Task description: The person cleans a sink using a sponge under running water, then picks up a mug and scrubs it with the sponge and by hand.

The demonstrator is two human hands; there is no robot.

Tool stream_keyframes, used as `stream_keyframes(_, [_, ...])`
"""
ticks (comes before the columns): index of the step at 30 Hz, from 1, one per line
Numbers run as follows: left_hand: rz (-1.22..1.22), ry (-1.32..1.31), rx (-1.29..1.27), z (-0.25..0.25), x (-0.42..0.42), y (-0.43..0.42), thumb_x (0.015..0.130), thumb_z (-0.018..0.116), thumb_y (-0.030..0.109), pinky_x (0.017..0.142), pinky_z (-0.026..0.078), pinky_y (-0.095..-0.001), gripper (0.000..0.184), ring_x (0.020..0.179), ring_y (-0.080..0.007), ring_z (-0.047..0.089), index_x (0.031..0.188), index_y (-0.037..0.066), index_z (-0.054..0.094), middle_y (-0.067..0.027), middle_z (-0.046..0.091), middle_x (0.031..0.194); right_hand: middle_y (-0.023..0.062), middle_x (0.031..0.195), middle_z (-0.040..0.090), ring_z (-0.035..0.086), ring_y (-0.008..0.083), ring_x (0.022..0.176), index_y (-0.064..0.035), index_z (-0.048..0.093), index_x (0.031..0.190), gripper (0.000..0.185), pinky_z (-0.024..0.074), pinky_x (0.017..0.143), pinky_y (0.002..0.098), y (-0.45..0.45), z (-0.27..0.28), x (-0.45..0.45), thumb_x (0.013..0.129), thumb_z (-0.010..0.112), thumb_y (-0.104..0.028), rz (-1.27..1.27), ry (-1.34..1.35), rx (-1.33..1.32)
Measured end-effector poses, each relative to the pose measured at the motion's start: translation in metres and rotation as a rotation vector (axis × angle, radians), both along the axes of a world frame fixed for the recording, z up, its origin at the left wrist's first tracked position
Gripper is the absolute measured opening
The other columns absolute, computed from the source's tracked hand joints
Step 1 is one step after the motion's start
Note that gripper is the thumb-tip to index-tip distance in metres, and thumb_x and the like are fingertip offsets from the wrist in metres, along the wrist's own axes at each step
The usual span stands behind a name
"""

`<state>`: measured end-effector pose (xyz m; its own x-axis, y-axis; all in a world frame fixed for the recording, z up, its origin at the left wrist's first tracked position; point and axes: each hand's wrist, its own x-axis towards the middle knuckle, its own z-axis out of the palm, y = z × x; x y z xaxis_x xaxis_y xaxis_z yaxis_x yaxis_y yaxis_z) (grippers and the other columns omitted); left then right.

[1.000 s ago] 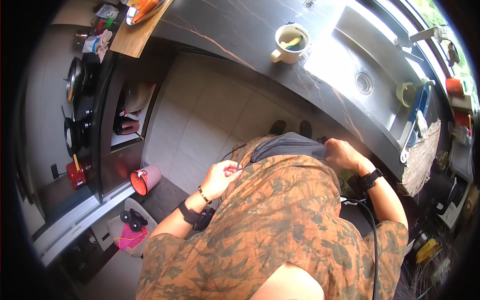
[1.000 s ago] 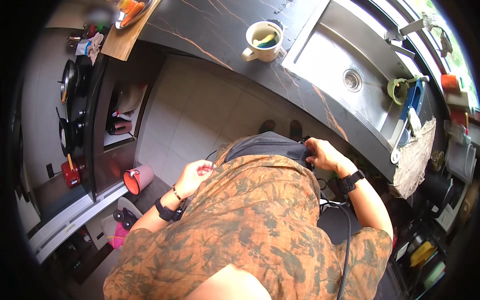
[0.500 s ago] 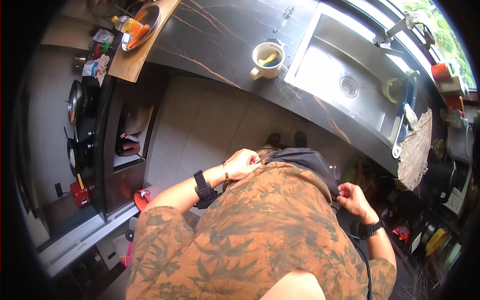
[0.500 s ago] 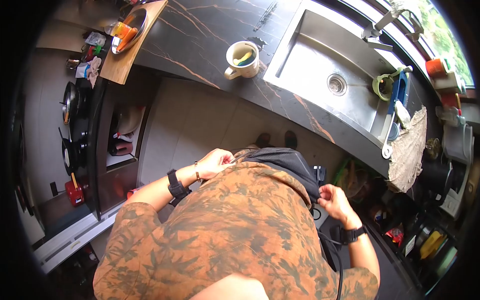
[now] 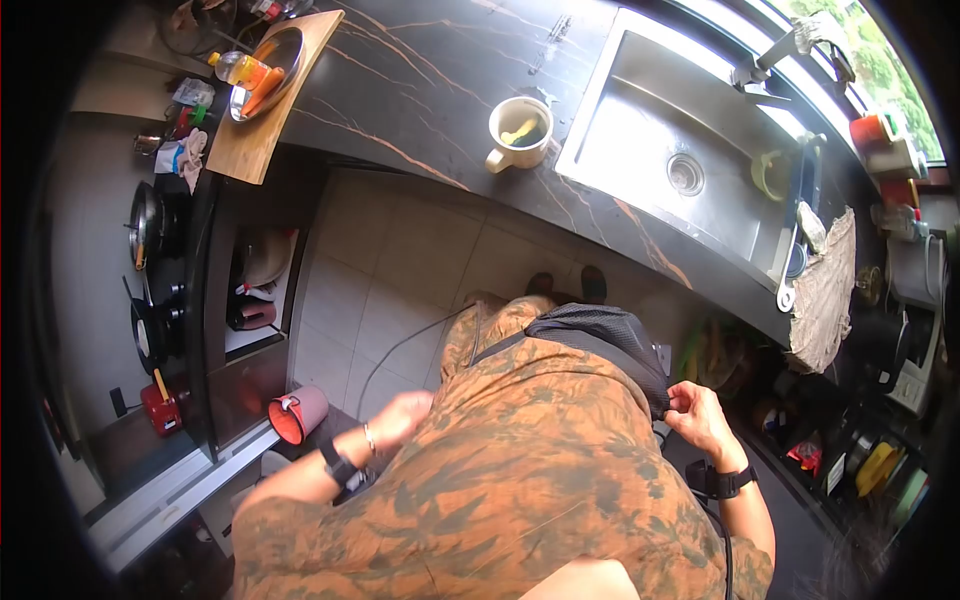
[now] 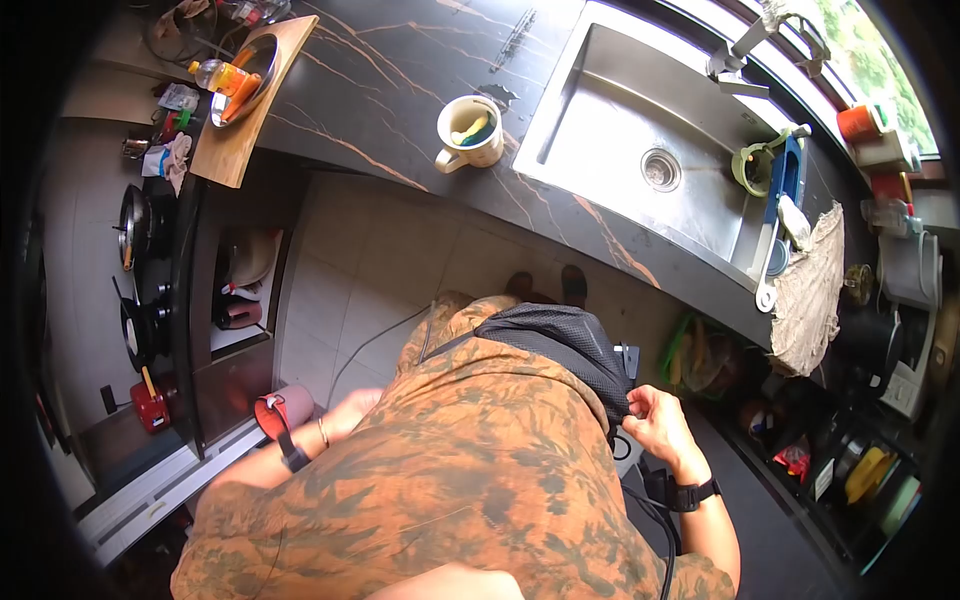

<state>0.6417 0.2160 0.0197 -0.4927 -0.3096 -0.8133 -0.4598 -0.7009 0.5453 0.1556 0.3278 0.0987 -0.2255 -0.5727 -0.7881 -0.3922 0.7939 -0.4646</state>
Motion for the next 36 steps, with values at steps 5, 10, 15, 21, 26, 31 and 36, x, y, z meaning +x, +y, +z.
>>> stream_keyframes(5, [0.165, -0.019, 0.172, 0.017, 0.02, 0.089, 0.098, 0.054, 0.031, 0.071, 0.049, -0.0277, 0.03, 0.079, -0.0077, 0.057, 0.106, 0.004, 0.064, -0.0021, 0.064, 0.088, 0.0097, 0.081, 0.064, 0.062, 0.0169, 0.076, 0.0058, 0.061, 0.099, 0.034, 0.0512, 0.071, 0.0294, -0.021, -0.001, -0.004, 0.066, 0.067, -0.004, 0.129, 0.017, -0.027])
stream_keyframes(10, [0.262, -0.113, -0.083, 0.029, -0.013, 0.109, 0.096, 0.056, 0.025, 0.069, 0.049, -0.0287, 0.025, 0.076, -0.0091, 0.058, 0.106, 0.003, 0.064, -0.0063, 0.065, 0.086, 0.0147, 0.084, 0.067, 0.065, 0.0231, 0.079, 0.0064, 0.061, 0.1, 0.038, 0.052, 0.073, 0.033, -0.036, 0.0, -0.011, 0.065, 0.068, -0.008, 0.231, 0.001, 0.008])
stream_keyframes(15, [0.234, -0.247, -0.473, 0.027, -0.039, 0.114, 0.094, 0.058, 0.02, 0.067, 0.049, -0.0296, 0.022, 0.073, -0.0104, 0.058, 0.107, 0.003, 0.064, -0.0105, 0.065, 0.084, 0.0126, 0.08, 0.066, 0.064, 0.0217, 0.074, 0.006, 0.061, 0.097, 0.035, 0.0517, 0.07, 0.0322, -0.036, 0.007, -0.014, 0.065, 0.068, -0.006, 0.295, -0.007, 0.022])
stream_keyframes(21, [0.083, -0.358, -0.891, 0.02, -0.052, 0.071, 0.09, 0.063, 0.011, 0.06, 0.047, -0.0311, 0.019, 0.065, -0.0157, 0.058, 0.106, 0.002, 0.064, -0.0169, 0.062, 0.077, 0.0004, 0.069, 0.06, 0.055, 0.006, 0.064, -0.0002, 0.059, 0.08, 0.02, 0.0457, 0.057, 0.0238, 0.007, 0.014, -0.025, 0.064, 0.071, -0.004, 0.201, -0.127, 0.078])
stream_keyframes(26, [-0.094, -0.204, -1.042, 0.052, -0.096, -0.014, 0.087, 0.064, 0.012, 0.054, 0.048, -0.0371, 0.011, 0.062, -0.0335, 0.062, 0.096, 0.005, 0.065, -0.015, 0.062, 0.07, -0.0032, 0.074, 0.061, 0.054, 0.0038, 0.066, -0.0046, 0.057, 0.08, 0.02, 0.0467, 0.06, 0.0208, 0.094, 0.006, -0.028, 0.071, 0.069, 0.007, -0.172, -0.433, 0.274])
stream_keyframes(31, [-0.658, -0.128, -0.99, 0.037, -0.141, -0.073, 0.089, 0.061, 0.02, 0.057, 0.049, -0.0437, 0.015, 0.065, -0.0351, 0.062, 0.083, 0.005, 0.062, -0.0155, 0.061, 0.069, -0.0045, 0.082, 0.064, 0.056, 0.0027, 0.072, -0.0022, 0.063, 0.089, 0.013, 0.0478, 0.064, 0.0199, 0.156, -0.009, 0.022, 0.081, 0.069, 0.006, -0.641, -0.733, 0.319])
stream_keyframes(36, [-0.847, 0.148, -0.642, 0.04, -0.137, -0.118, 0.088, 0.065, 0.028, 0.068, 0.054, -0.0368, 0.027, 0.073, -0.0288, 0.068, 0.099, 0.004, 0.066, -0.0162, 0.069, 0.082, -0.0039, 0.086, 0.065, 0.057, 0.0031, 0.075, -0.001, 0.065, 0.094, 0.014, 0.0489, 0.067, 0.0205, 0.118, 0.004, 0.027, 0.082, 0.067, 0.006, -0.532, -0.777, 0.329])
